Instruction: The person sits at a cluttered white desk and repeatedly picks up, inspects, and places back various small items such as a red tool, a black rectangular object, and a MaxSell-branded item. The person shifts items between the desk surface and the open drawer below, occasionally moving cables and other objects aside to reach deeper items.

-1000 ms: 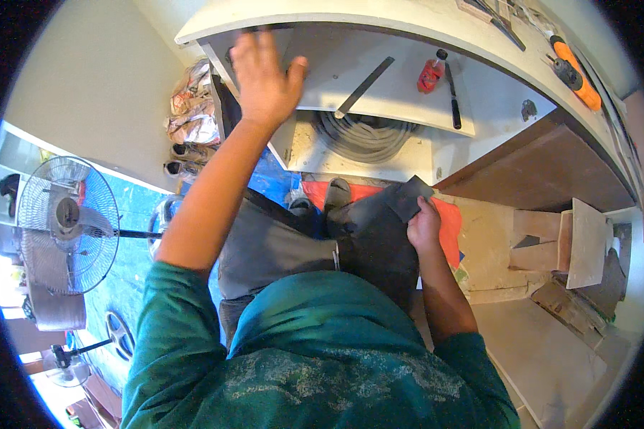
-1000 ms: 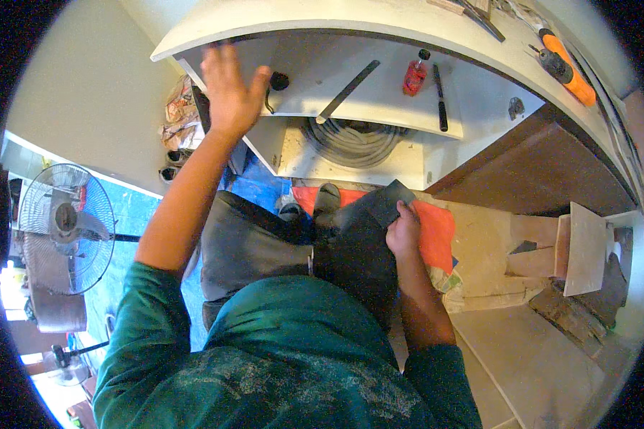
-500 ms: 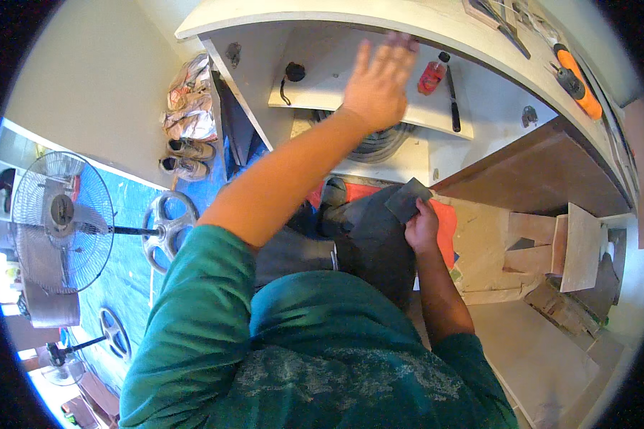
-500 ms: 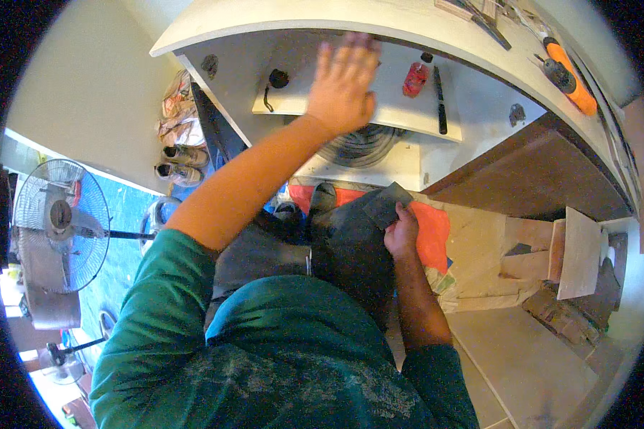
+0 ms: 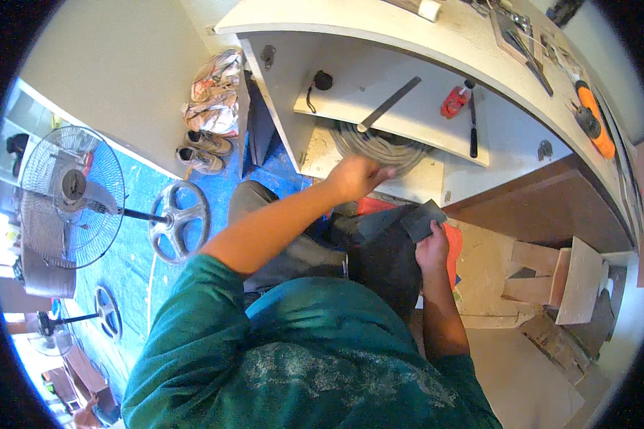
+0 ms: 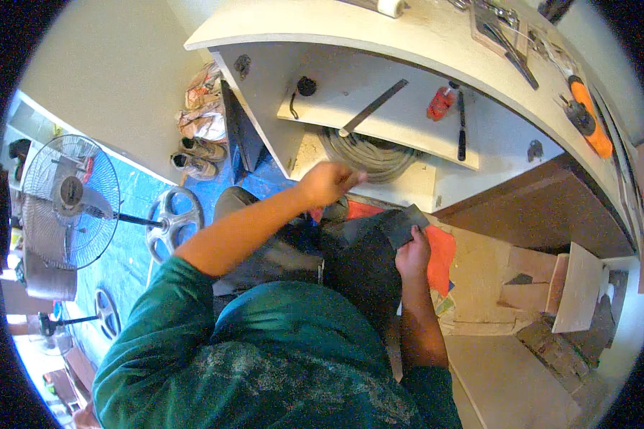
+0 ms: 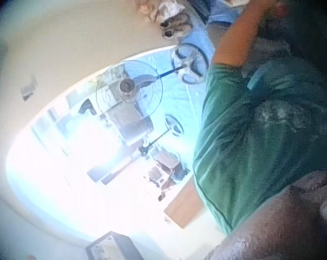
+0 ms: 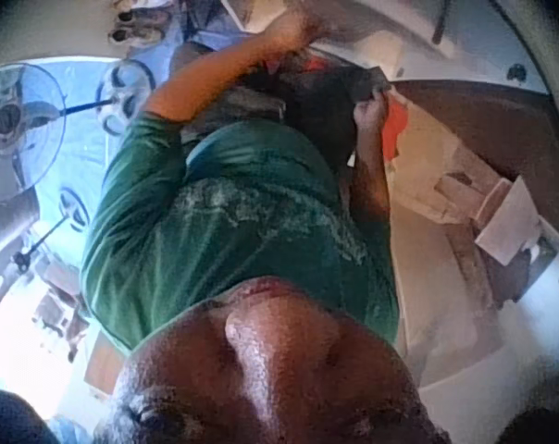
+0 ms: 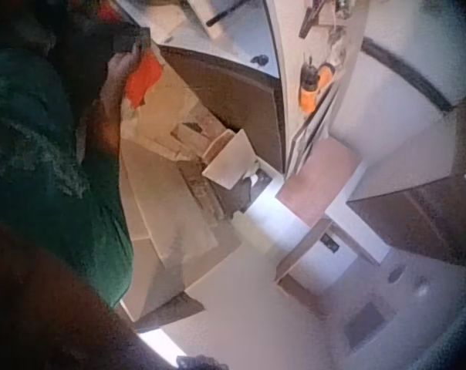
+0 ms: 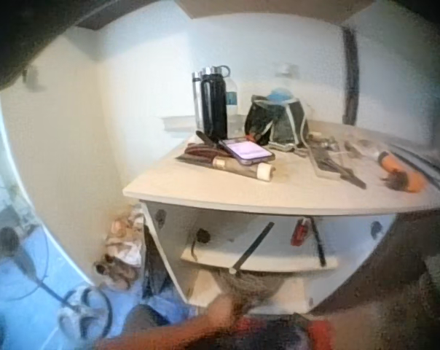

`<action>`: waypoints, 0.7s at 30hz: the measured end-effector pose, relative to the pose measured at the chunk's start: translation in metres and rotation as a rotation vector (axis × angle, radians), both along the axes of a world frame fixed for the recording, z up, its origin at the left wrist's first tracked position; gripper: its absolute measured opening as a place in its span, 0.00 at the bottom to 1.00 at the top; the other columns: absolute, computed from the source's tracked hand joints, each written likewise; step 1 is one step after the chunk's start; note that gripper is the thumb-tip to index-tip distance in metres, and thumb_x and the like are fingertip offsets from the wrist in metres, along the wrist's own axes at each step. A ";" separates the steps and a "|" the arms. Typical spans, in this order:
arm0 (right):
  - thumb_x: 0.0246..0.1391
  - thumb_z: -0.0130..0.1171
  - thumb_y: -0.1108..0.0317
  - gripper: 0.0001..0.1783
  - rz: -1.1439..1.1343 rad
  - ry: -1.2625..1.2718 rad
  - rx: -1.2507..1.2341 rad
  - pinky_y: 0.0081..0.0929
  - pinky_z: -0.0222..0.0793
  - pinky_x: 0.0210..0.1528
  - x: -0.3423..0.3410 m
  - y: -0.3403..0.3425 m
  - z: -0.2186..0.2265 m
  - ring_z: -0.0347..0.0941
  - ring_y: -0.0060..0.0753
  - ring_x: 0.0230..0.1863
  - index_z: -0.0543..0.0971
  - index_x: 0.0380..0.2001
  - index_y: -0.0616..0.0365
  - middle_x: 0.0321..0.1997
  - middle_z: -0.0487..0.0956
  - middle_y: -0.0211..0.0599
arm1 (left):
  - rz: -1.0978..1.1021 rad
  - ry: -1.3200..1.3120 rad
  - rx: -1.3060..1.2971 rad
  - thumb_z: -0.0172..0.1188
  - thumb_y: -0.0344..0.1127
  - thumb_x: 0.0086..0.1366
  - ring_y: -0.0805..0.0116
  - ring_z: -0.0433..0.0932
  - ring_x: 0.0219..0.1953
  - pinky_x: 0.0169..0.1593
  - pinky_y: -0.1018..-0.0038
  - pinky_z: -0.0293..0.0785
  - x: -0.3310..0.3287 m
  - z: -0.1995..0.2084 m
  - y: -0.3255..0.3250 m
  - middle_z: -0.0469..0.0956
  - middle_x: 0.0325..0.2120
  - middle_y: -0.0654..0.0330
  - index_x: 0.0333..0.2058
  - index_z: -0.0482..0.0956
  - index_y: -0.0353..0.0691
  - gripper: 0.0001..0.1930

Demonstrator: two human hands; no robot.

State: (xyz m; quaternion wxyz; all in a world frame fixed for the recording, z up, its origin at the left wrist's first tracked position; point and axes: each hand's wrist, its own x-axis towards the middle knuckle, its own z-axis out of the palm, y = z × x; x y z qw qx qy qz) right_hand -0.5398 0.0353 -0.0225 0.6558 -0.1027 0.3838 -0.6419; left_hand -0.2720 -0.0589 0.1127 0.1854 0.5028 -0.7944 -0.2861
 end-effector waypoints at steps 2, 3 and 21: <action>0.59 0.52 0.68 0.12 0.014 -0.022 0.055 0.38 0.69 0.54 0.006 -0.004 0.015 0.74 0.38 0.49 0.73 0.46 0.58 0.45 0.79 0.37 | 0.107 0.043 0.286 0.51 0.53 0.67 0.59 0.75 0.18 0.27 0.65 0.73 0.025 -0.019 0.027 0.76 0.19 0.51 0.25 0.77 0.35 0.24; 0.59 0.51 0.69 0.13 0.098 -0.025 0.023 0.38 0.68 0.54 0.012 -0.008 0.028 0.74 0.38 0.49 0.73 0.47 0.58 0.45 0.78 0.37 | 0.167 0.181 0.408 0.52 0.50 0.68 0.62 0.76 0.20 0.29 0.67 0.73 0.031 -0.023 0.037 0.77 0.20 0.52 0.30 0.77 0.35 0.21; 0.58 0.45 0.76 0.22 0.492 0.201 -0.178 0.31 0.72 0.50 0.197 -0.049 0.180 0.74 0.32 0.45 0.68 0.57 0.55 0.47 0.75 0.39 | 0.029 0.792 -0.189 0.71 0.48 0.49 0.52 0.45 0.70 0.68 0.66 0.45 0.059 0.042 0.077 0.47 0.66 0.38 0.66 0.24 0.33 0.65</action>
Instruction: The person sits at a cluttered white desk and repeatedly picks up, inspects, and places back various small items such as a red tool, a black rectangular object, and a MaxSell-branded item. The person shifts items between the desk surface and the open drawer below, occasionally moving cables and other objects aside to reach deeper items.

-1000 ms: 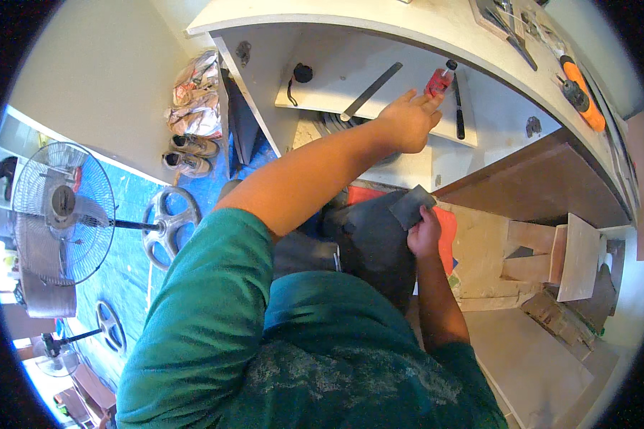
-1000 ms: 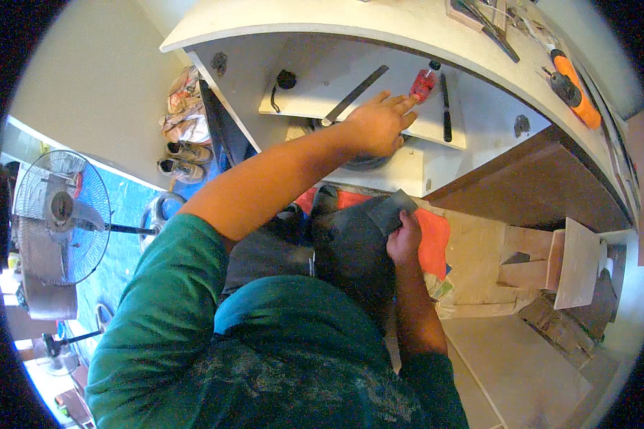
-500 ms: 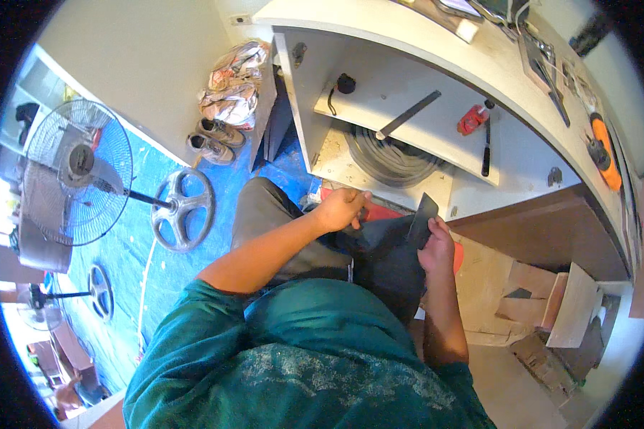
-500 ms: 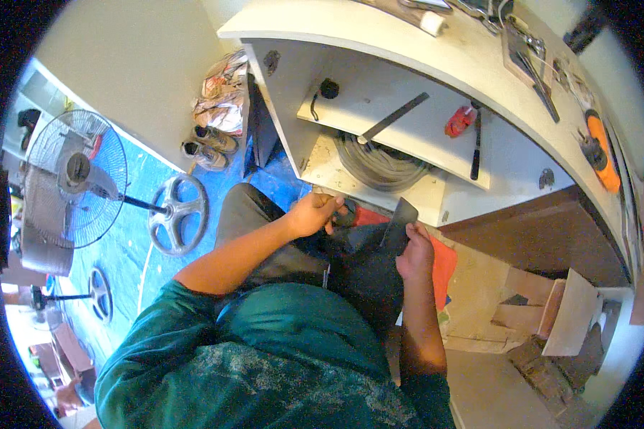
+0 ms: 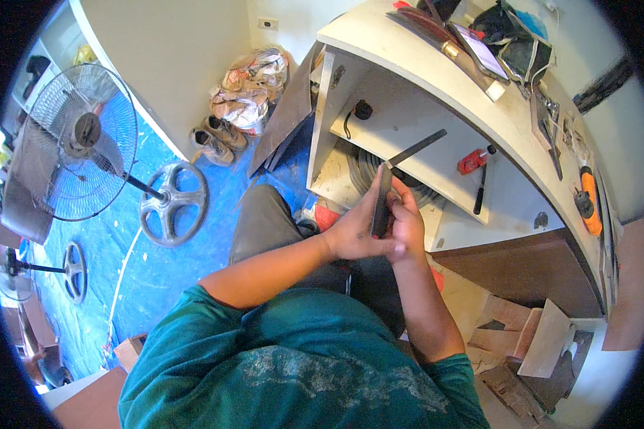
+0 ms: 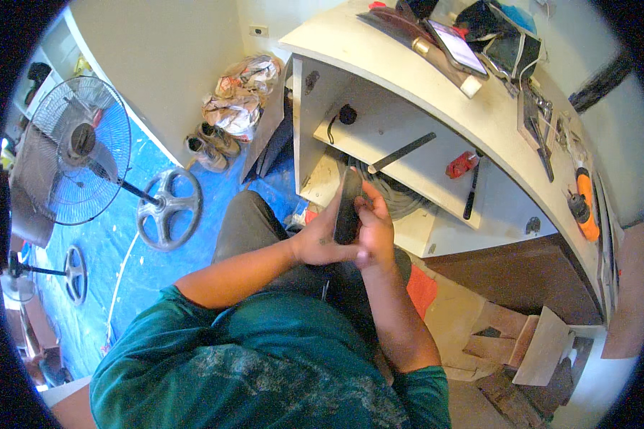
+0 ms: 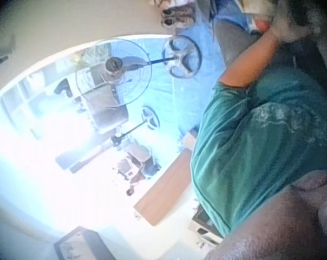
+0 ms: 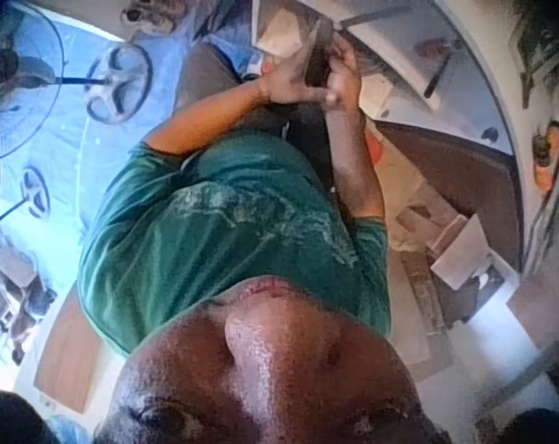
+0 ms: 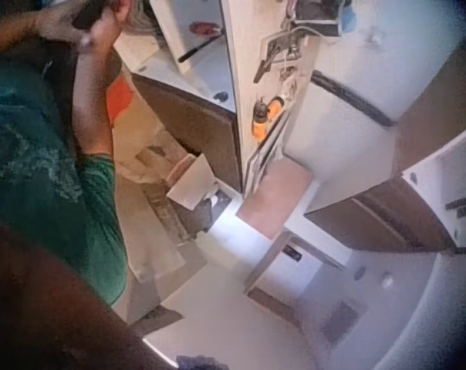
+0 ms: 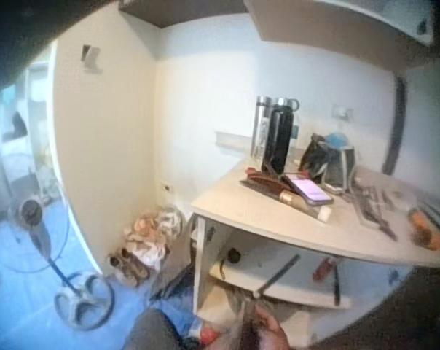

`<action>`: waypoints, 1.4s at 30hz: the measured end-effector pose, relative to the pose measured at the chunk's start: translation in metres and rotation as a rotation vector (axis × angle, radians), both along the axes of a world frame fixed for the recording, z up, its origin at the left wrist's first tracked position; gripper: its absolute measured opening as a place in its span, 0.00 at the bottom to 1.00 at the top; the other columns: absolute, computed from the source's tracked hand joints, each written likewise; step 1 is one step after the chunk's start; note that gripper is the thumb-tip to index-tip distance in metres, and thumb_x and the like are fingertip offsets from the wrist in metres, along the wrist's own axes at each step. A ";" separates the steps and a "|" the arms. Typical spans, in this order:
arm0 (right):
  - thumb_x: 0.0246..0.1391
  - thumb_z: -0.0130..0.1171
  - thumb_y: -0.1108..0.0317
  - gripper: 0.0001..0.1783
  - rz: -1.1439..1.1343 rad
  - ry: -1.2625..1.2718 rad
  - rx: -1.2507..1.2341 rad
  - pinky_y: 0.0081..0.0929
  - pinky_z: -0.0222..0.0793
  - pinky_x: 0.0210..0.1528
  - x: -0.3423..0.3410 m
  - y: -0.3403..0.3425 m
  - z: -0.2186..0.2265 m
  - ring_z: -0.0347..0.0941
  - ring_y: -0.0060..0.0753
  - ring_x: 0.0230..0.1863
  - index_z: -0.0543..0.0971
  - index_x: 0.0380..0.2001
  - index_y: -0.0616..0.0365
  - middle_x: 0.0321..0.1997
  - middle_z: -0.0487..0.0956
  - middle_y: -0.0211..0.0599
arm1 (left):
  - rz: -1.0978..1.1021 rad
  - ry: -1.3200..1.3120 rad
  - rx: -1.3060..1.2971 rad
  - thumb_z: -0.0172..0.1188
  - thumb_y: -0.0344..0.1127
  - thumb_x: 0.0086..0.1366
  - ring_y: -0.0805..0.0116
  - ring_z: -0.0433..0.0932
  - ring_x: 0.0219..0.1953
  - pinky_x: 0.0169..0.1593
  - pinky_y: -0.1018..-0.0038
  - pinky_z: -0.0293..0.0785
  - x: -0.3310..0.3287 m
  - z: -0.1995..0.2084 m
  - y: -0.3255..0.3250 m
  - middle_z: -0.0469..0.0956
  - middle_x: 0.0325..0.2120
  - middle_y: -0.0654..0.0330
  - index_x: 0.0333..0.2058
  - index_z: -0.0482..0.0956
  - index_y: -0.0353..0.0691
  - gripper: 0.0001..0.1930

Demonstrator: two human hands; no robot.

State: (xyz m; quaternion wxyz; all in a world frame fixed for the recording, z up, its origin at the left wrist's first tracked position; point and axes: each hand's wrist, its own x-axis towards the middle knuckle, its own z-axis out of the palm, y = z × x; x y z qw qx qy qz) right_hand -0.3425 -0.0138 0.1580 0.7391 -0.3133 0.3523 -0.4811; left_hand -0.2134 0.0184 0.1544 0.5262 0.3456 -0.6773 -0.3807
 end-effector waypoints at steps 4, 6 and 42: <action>0.60 0.53 0.67 0.21 0.016 0.655 -0.438 0.29 0.69 0.49 -0.003 -0.015 0.021 0.72 0.30 0.43 0.70 0.56 0.57 0.45 0.75 0.36 | 0.045 0.345 0.339 0.48 0.32 0.68 0.54 0.45 0.70 0.69 0.68 0.41 0.007 0.010 0.005 0.47 0.66 0.39 0.67 0.36 0.32 0.37; 0.61 0.54 0.63 0.21 -0.094 0.916 -0.781 0.28 0.68 0.50 -0.012 -0.028 0.059 0.71 0.29 0.45 0.71 0.55 0.58 0.46 0.75 0.37 | 0.237 0.297 0.204 0.47 0.30 0.66 0.51 0.45 0.70 0.69 0.67 0.42 0.024 0.010 -0.009 0.47 0.66 0.37 0.67 0.37 0.31 0.37; 0.64 0.44 0.53 0.22 -0.653 1.718 -1.354 0.46 0.53 0.65 -0.061 -0.139 0.184 0.58 0.57 0.63 0.77 0.48 0.57 0.56 0.72 0.47 | 0.263 0.895 0.665 0.46 0.29 0.60 0.50 0.80 0.38 0.37 0.55 0.80 0.091 0.098 -0.133 0.76 0.39 0.45 0.45 0.67 0.29 0.15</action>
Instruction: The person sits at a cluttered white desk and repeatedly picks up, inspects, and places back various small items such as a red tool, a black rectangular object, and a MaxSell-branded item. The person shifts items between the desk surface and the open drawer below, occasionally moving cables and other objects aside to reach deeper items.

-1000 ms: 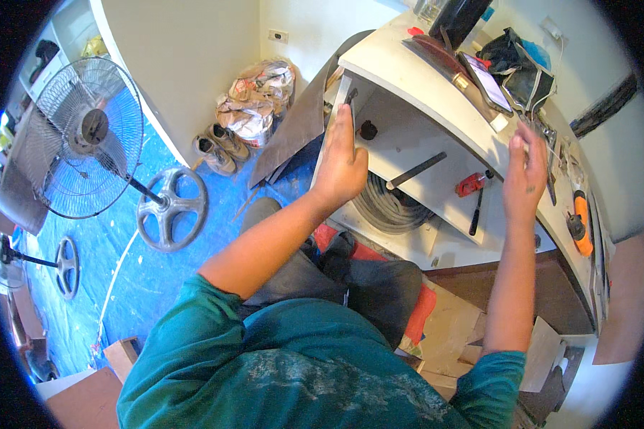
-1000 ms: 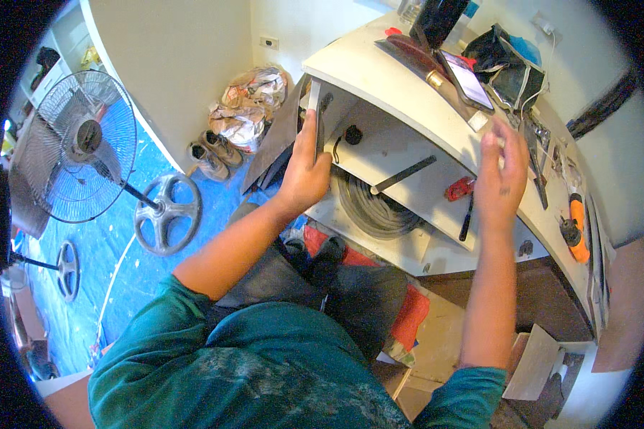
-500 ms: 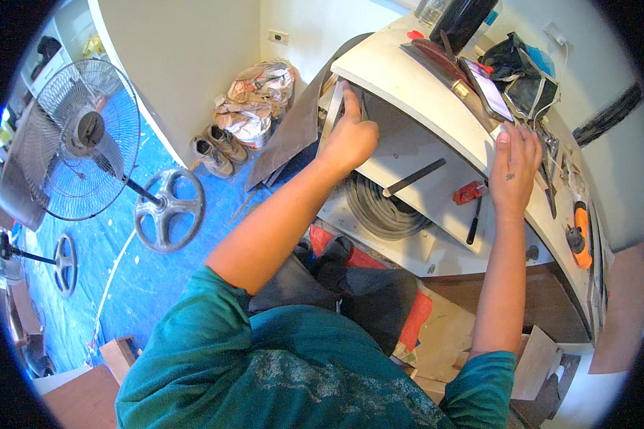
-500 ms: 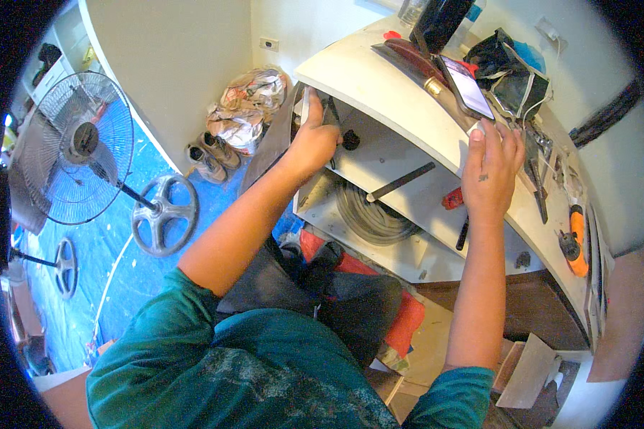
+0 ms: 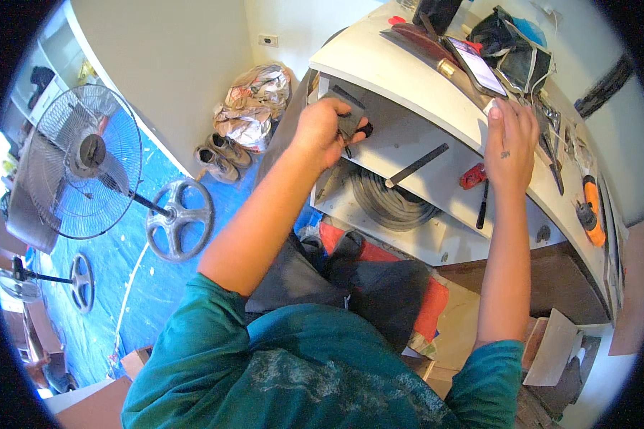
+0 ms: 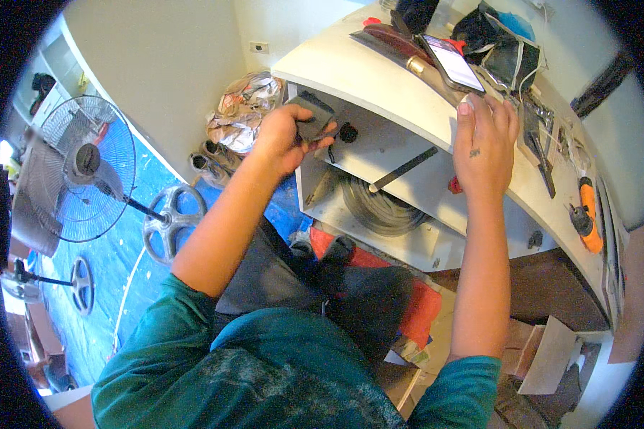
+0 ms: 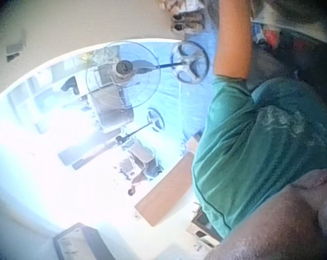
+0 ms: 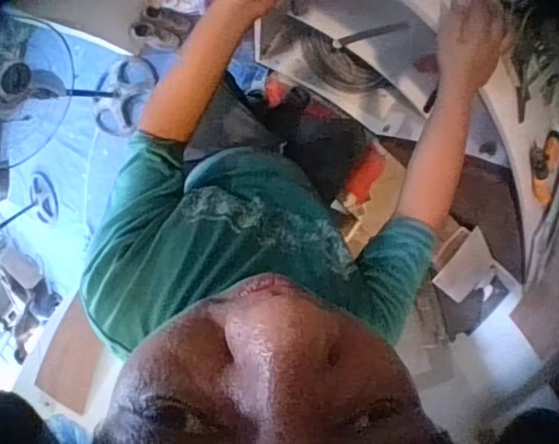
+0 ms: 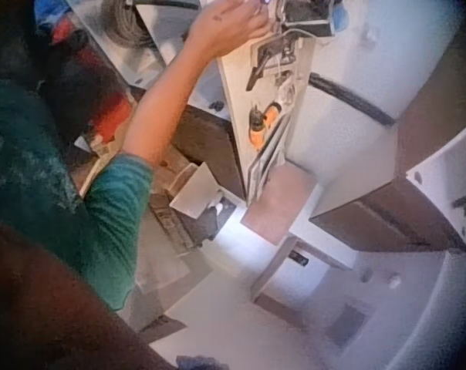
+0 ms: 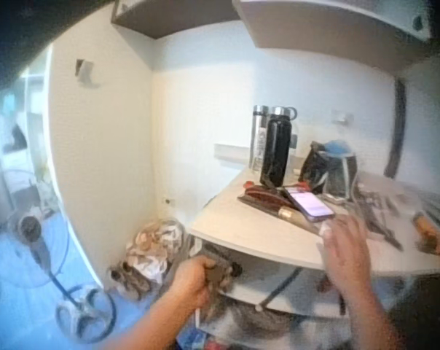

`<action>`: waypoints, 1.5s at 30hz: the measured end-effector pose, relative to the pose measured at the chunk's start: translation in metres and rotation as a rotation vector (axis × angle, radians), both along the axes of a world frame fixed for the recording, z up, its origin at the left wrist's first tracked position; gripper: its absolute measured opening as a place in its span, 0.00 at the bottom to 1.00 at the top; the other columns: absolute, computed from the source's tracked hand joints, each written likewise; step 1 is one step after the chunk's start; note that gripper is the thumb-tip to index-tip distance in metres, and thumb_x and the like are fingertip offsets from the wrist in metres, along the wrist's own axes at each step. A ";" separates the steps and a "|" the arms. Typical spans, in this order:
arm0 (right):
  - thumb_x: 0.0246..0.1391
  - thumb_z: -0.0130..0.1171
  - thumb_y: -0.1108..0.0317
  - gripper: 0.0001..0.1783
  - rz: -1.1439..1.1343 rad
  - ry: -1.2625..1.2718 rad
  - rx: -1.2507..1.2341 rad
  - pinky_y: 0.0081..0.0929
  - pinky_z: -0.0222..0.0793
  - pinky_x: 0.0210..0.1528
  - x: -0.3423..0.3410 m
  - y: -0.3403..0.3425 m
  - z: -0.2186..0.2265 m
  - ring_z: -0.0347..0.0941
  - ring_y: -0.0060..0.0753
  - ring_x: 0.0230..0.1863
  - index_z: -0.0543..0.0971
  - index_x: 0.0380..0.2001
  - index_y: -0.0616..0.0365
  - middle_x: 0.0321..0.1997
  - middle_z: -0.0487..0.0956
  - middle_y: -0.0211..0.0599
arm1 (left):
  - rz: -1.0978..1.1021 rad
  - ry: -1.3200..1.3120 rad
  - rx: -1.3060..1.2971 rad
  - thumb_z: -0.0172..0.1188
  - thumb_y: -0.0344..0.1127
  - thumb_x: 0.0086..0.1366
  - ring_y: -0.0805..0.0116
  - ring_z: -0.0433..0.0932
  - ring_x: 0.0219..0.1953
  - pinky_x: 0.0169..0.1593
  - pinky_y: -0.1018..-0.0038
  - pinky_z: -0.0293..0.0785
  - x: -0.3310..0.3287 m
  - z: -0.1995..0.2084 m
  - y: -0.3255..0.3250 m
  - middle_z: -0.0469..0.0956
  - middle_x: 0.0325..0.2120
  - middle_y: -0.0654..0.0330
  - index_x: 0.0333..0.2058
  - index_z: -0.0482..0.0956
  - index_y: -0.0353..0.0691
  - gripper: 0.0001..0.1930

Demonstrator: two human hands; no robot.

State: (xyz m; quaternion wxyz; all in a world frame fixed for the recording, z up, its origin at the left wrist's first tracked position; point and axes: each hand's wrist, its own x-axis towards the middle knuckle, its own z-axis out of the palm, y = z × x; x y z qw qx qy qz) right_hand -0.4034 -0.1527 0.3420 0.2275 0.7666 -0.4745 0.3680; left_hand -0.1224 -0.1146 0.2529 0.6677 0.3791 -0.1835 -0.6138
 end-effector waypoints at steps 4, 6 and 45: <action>0.64 0.45 0.53 0.21 0.014 -0.016 -0.020 0.46 0.54 0.65 0.000 0.001 -0.001 0.58 0.56 0.63 0.78 0.47 0.57 0.55 0.72 0.46 | -0.064 -0.020 -0.031 0.45 0.29 0.61 0.49 0.78 0.43 0.43 0.52 0.79 0.013 0.010 0.002 0.73 0.44 0.43 0.48 0.66 0.27 0.18; 0.63 0.45 0.53 0.21 0.021 -0.023 -0.030 0.46 0.55 0.64 0.000 0.001 -0.001 0.59 0.56 0.62 0.78 0.46 0.56 0.54 0.73 0.46 | -0.051 -0.024 -0.065 0.45 0.28 0.60 0.50 0.78 0.42 0.44 0.52 0.79 0.012 0.019 0.005 0.74 0.42 0.44 0.47 0.67 0.28 0.16; 0.62 0.46 0.56 0.20 -0.009 -0.023 -0.076 0.45 0.57 0.63 0.000 0.003 -0.001 0.60 0.56 0.61 0.78 0.43 0.60 0.52 0.75 0.47 | 0.278 -0.137 -0.230 0.53 0.32 0.57 0.65 0.66 0.27 0.31 0.70 0.64 -0.040 0.006 -0.025 0.69 0.26 0.56 0.38 0.70 0.36 0.11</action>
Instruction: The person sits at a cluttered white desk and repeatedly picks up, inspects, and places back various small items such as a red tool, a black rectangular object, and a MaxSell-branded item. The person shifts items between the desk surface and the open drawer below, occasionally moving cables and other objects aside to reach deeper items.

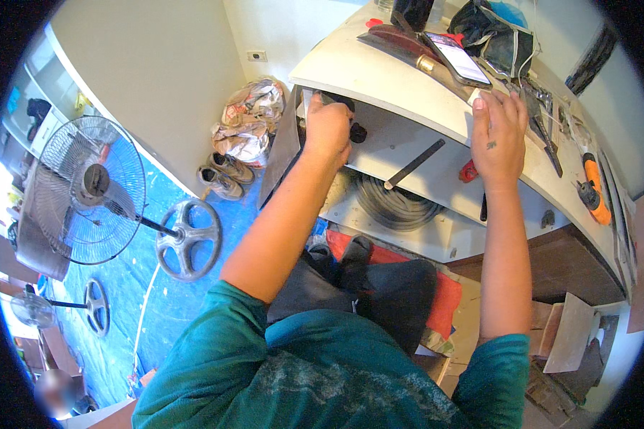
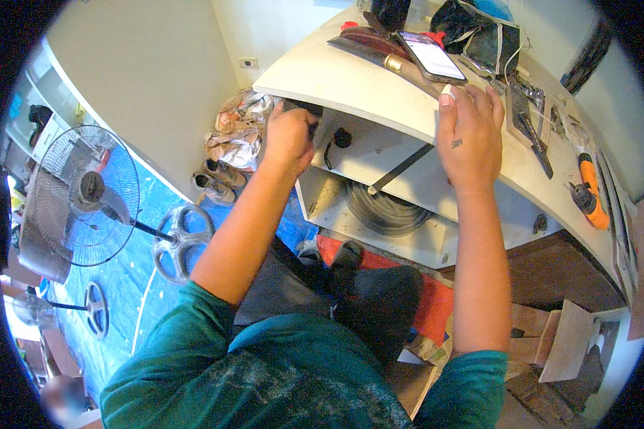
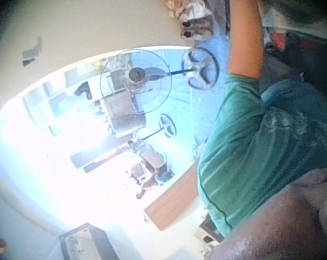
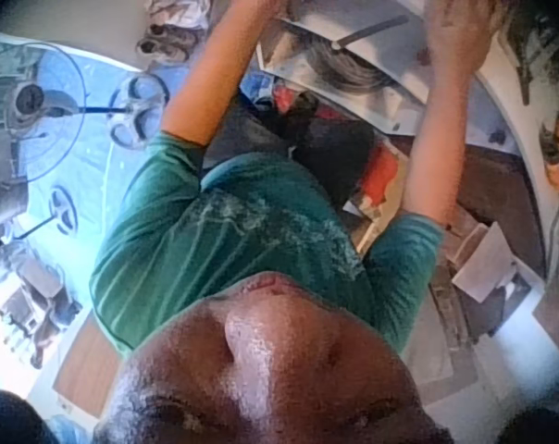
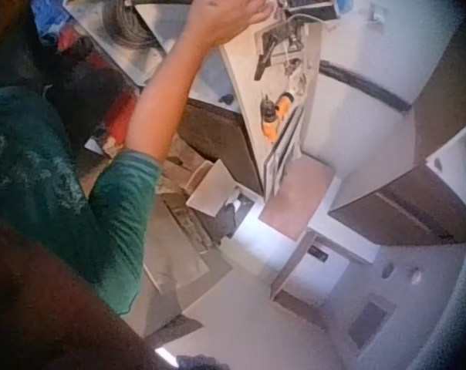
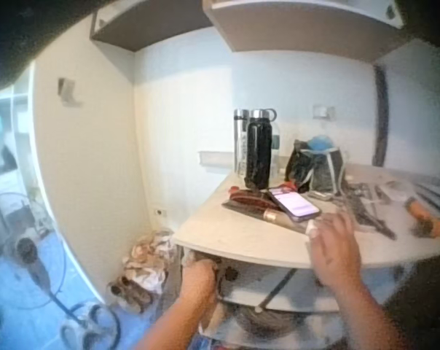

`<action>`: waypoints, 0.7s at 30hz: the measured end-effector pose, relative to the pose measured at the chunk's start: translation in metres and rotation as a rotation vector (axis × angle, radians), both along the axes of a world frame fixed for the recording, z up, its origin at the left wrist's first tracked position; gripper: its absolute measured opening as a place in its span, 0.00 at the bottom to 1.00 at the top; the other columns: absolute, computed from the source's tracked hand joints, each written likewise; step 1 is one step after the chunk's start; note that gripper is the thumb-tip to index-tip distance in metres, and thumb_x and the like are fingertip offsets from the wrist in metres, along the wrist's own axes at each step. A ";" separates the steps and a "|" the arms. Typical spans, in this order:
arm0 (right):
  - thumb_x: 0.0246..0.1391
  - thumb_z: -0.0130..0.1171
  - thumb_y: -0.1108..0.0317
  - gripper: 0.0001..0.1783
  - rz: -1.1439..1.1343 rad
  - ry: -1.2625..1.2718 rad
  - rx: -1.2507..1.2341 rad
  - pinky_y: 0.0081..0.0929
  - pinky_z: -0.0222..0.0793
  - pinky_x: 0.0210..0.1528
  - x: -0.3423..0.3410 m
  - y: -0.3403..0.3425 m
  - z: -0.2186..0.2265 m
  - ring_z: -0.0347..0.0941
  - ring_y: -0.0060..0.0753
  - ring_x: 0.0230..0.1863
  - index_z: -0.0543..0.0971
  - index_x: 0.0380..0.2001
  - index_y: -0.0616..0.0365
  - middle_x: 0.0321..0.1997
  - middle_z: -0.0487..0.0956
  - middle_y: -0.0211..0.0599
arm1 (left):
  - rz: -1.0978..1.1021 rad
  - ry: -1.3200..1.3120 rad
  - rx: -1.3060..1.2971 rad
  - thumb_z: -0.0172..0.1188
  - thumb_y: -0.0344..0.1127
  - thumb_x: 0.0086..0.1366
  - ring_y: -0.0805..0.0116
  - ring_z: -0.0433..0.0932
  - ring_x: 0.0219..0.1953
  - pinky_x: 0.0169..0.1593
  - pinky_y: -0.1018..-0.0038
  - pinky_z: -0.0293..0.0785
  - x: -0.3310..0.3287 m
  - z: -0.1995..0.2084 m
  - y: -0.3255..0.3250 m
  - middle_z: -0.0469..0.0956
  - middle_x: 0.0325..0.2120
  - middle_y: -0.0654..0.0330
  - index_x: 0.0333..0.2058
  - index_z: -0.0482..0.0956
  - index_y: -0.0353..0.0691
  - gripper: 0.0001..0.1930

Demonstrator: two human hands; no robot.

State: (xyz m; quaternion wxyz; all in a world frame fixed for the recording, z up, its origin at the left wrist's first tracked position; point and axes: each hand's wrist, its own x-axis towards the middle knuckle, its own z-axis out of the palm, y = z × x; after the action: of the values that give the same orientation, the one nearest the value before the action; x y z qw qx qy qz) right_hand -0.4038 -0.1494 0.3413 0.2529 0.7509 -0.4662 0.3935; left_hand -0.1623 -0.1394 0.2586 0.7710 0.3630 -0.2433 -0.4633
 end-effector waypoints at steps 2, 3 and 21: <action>0.62 0.46 0.56 0.20 -0.002 0.019 -0.016 0.45 0.57 0.63 0.000 -0.002 0.001 0.60 0.55 0.61 0.78 0.43 0.60 0.52 0.75 0.47 | 0.016 -0.276 -0.022 0.50 0.26 0.54 0.65 0.70 0.32 0.34 0.71 0.66 0.010 -0.030 -0.016 0.72 0.32 0.54 0.48 0.65 0.34 0.20; 0.62 0.46 0.56 0.20 0.017 0.025 -0.021 0.44 0.57 0.63 0.008 -0.003 0.001 0.60 0.55 0.61 0.79 0.43 0.60 0.52 0.75 0.46 | 0.118 -0.551 0.031 0.48 0.22 0.51 0.64 0.70 0.35 0.36 0.71 0.67 0.020 -0.055 -0.023 0.71 0.36 0.53 0.52 0.62 0.33 0.25; 0.63 0.45 0.55 0.21 -0.022 -0.005 -0.006 0.43 0.56 0.64 0.001 -0.001 -0.002 0.59 0.54 0.62 0.79 0.43 0.60 0.52 0.75 0.46 | 0.103 -0.174 0.023 0.49 0.20 0.51 0.63 0.70 0.36 0.40 0.71 0.69 -0.042 0.014 0.015 0.69 0.37 0.53 0.51 0.62 0.39 0.26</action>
State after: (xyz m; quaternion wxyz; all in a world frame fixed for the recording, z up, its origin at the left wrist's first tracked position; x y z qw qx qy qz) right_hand -0.4025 -0.1505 0.3394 0.2583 0.7439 -0.4738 0.3942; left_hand -0.2042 -0.1243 0.2724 0.7655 0.4226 -0.2853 -0.3926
